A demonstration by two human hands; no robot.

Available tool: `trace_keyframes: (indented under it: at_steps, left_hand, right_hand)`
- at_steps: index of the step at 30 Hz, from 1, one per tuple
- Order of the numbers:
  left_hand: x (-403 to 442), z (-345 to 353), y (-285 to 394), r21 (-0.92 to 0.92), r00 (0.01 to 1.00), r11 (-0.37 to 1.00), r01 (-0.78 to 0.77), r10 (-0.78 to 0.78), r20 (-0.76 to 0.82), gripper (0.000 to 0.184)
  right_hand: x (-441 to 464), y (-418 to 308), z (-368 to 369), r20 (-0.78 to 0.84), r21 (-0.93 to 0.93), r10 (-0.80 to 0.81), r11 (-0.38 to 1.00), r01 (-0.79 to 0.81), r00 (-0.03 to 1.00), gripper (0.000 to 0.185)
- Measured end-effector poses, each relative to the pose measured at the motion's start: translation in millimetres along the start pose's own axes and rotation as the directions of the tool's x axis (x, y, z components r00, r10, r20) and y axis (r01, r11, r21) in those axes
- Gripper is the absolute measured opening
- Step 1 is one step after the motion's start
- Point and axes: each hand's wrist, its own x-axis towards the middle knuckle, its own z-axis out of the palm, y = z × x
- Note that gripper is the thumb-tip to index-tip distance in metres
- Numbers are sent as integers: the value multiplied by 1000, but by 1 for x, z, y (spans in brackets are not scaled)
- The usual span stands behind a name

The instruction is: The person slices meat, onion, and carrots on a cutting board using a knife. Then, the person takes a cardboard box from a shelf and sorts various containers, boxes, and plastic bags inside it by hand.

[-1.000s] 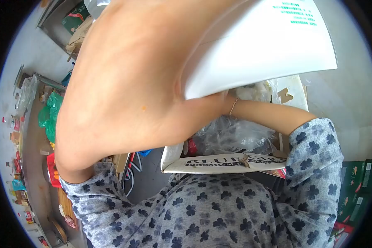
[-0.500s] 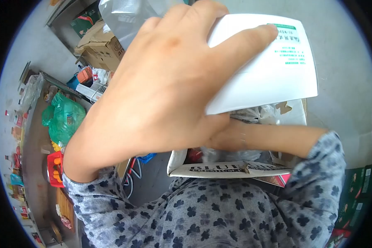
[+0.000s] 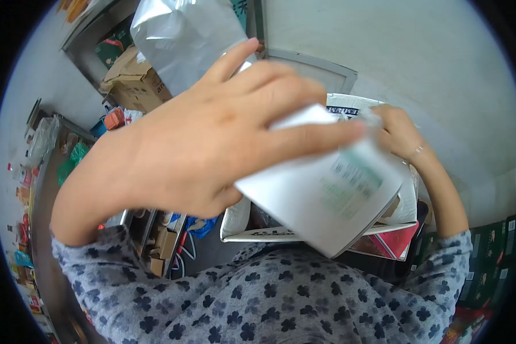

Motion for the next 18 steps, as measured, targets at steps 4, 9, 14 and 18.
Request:
trace_keyframes:
  at_steps: [4, 9, 14, 18]
  left_hand:
    - [1, -15, 9, 4, 995, 1000, -10, 9, 98, 89]
    - [15, 11, -6, -47, 960, 988, -144, 151, 237, 86]
    - [19, 58, -30, -296, 898, 946, -131, 240, 370, 67]
    - [13, 99, -40, -573, 780, 805, 154, 257, 571, 44]
  right_hand:
    - [35, 4, 2, -4, -3, 56, 998, -56, 998, 29]
    - [40, 5, -8, 58, 45, 123, 991, -126, 991, 30]
    - [35, -5, -11, 10, 118, 123, 985, -123, 992, 28]
    - [31, -20, -15, -32, 37, 28, 999, -27, 999, 22]
